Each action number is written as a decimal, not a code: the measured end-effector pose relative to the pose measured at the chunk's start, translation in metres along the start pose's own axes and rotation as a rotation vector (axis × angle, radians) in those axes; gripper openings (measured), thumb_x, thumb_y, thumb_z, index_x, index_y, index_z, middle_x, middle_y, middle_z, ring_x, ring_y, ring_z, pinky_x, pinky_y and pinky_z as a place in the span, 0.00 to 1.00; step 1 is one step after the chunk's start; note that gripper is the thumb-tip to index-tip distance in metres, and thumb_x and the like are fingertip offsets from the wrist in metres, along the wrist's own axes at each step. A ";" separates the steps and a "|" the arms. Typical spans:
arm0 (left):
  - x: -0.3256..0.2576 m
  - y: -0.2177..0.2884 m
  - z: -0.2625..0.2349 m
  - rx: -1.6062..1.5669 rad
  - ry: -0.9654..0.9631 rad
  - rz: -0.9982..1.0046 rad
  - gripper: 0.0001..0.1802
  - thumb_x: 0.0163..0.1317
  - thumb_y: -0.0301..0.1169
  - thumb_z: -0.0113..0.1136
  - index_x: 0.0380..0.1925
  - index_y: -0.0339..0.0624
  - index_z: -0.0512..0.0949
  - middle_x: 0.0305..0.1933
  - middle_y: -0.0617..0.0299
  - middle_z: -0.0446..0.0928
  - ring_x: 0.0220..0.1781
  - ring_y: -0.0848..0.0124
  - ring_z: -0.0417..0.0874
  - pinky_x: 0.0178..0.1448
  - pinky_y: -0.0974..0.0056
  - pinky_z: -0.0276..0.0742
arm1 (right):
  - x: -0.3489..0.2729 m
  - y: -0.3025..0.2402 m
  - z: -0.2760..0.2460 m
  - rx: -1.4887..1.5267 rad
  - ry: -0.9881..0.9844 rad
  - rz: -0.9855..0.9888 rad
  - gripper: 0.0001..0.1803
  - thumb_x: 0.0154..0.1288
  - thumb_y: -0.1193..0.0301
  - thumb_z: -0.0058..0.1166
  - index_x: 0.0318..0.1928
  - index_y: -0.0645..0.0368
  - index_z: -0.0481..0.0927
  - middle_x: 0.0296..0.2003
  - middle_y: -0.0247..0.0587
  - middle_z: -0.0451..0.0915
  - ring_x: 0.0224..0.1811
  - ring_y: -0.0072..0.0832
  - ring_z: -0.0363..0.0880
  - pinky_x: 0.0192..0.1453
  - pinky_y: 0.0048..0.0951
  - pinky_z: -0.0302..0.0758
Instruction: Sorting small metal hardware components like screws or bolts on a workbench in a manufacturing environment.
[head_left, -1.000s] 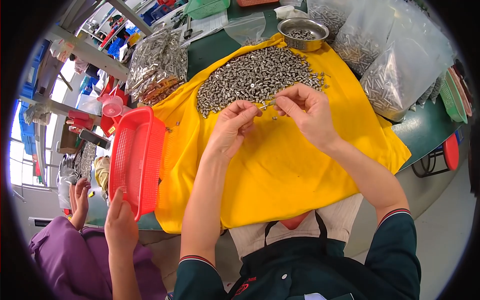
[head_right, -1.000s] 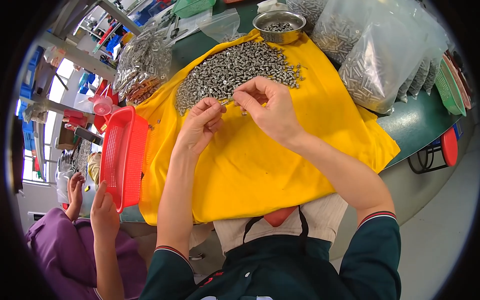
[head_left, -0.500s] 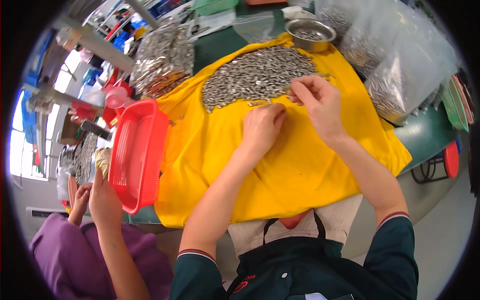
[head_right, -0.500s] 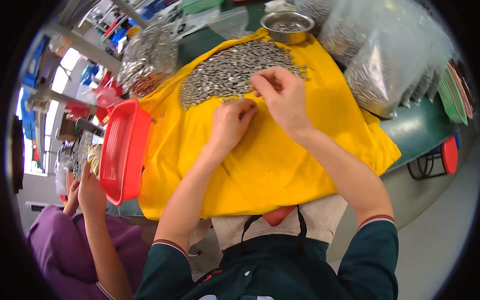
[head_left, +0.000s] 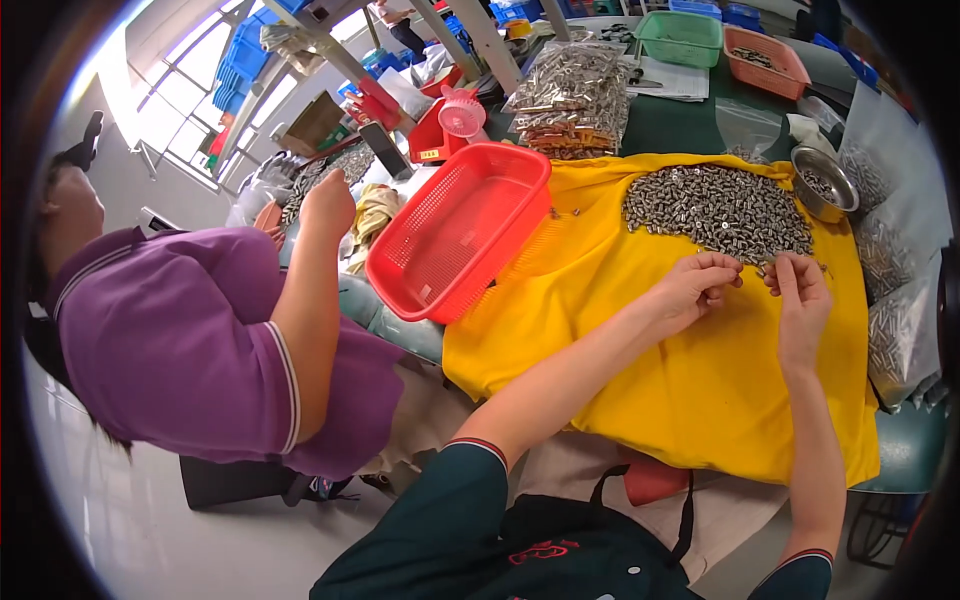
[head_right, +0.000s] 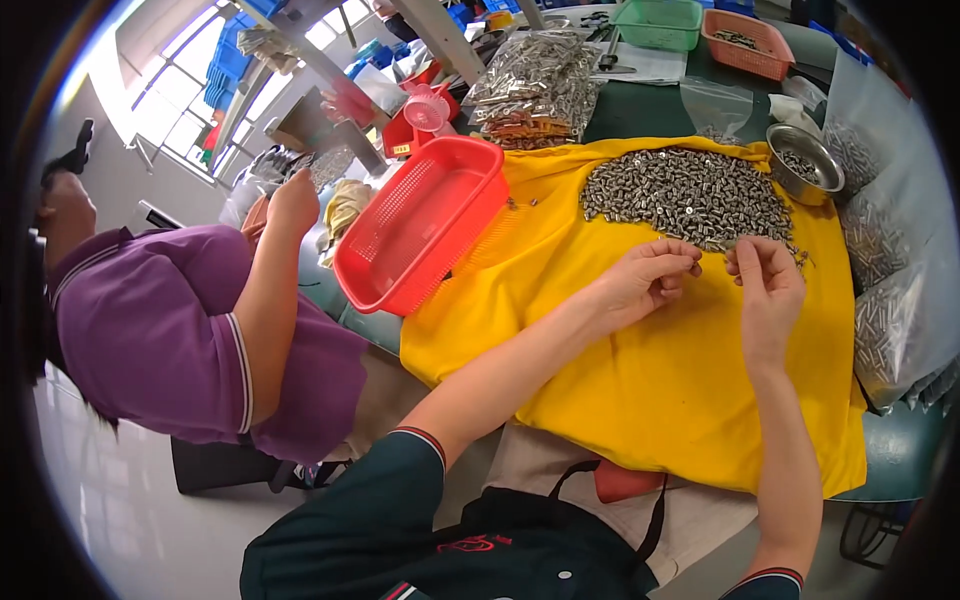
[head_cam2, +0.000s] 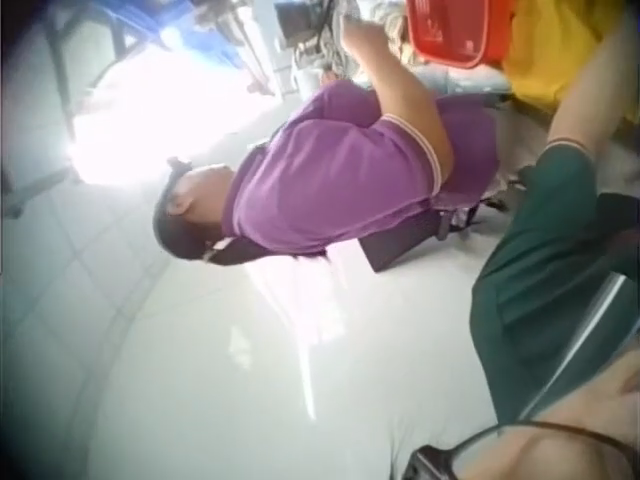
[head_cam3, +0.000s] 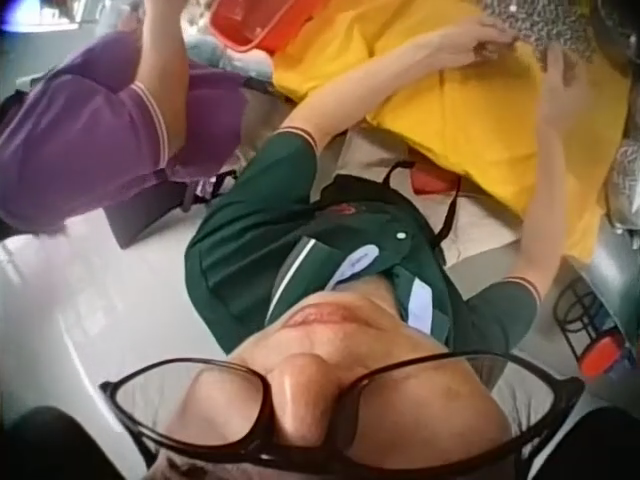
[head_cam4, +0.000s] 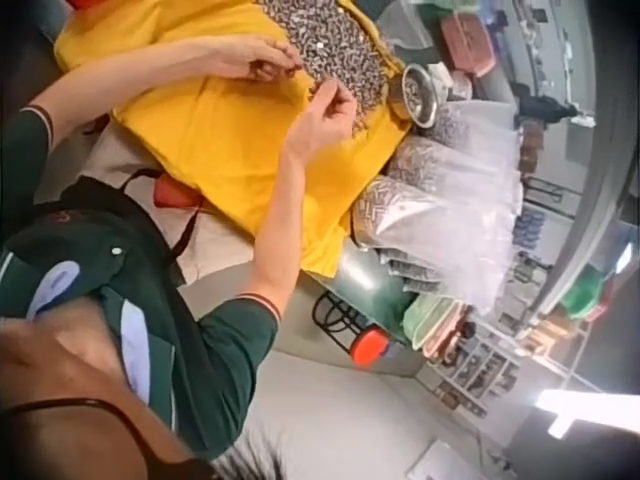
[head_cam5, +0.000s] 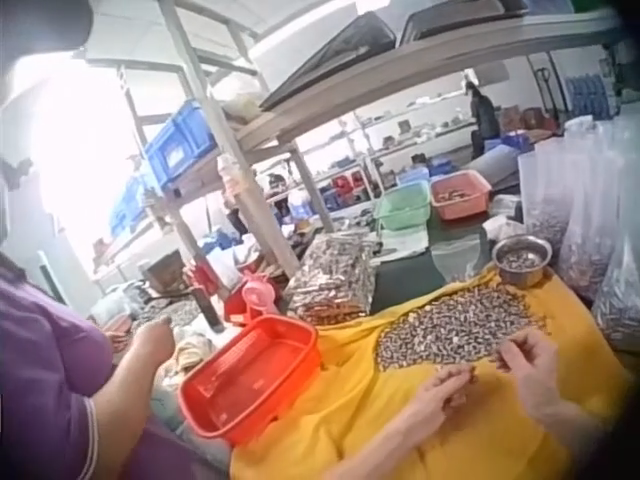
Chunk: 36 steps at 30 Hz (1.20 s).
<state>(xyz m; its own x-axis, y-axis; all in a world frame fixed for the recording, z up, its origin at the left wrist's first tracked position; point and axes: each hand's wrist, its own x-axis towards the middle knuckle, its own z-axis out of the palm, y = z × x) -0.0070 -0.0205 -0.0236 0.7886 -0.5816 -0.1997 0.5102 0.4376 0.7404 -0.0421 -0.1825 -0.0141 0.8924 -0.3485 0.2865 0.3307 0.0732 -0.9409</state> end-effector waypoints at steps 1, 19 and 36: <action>0.002 0.001 0.000 -0.040 -0.009 0.005 0.05 0.59 0.28 0.53 0.35 0.42 0.72 0.30 0.64 0.72 0.22 0.82 0.62 0.27 0.78 0.61 | -0.002 -0.003 0.004 -0.039 -0.049 -0.001 0.04 0.62 0.74 0.49 0.35 0.62 0.75 0.27 0.30 0.75 0.28 0.15 0.71 0.34 0.15 0.67; -0.001 0.008 -0.002 0.016 0.008 0.109 0.05 0.58 0.29 0.55 0.33 0.42 0.75 0.27 0.68 0.72 0.21 0.84 0.62 0.26 0.79 0.58 | -0.005 -0.004 0.011 -0.204 -0.194 -0.051 0.04 0.62 0.76 0.48 0.33 0.63 0.75 0.28 0.31 0.75 0.30 0.16 0.72 0.35 0.15 0.69; -0.004 0.016 -0.004 -0.097 -0.061 0.168 0.05 0.56 0.26 0.57 0.33 0.40 0.76 0.28 0.65 0.75 0.21 0.84 0.64 0.27 0.78 0.62 | 0.002 -0.008 0.015 -0.208 -0.195 -0.090 0.06 0.63 0.74 0.47 0.37 0.64 0.74 0.30 0.33 0.75 0.31 0.17 0.73 0.35 0.17 0.69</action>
<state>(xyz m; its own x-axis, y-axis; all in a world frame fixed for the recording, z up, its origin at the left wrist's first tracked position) -0.0006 -0.0090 -0.0138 0.8446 -0.5340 -0.0378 0.4065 0.5938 0.6944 -0.0380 -0.1696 -0.0035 0.9112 -0.1575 0.3806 0.3589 -0.1500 -0.9212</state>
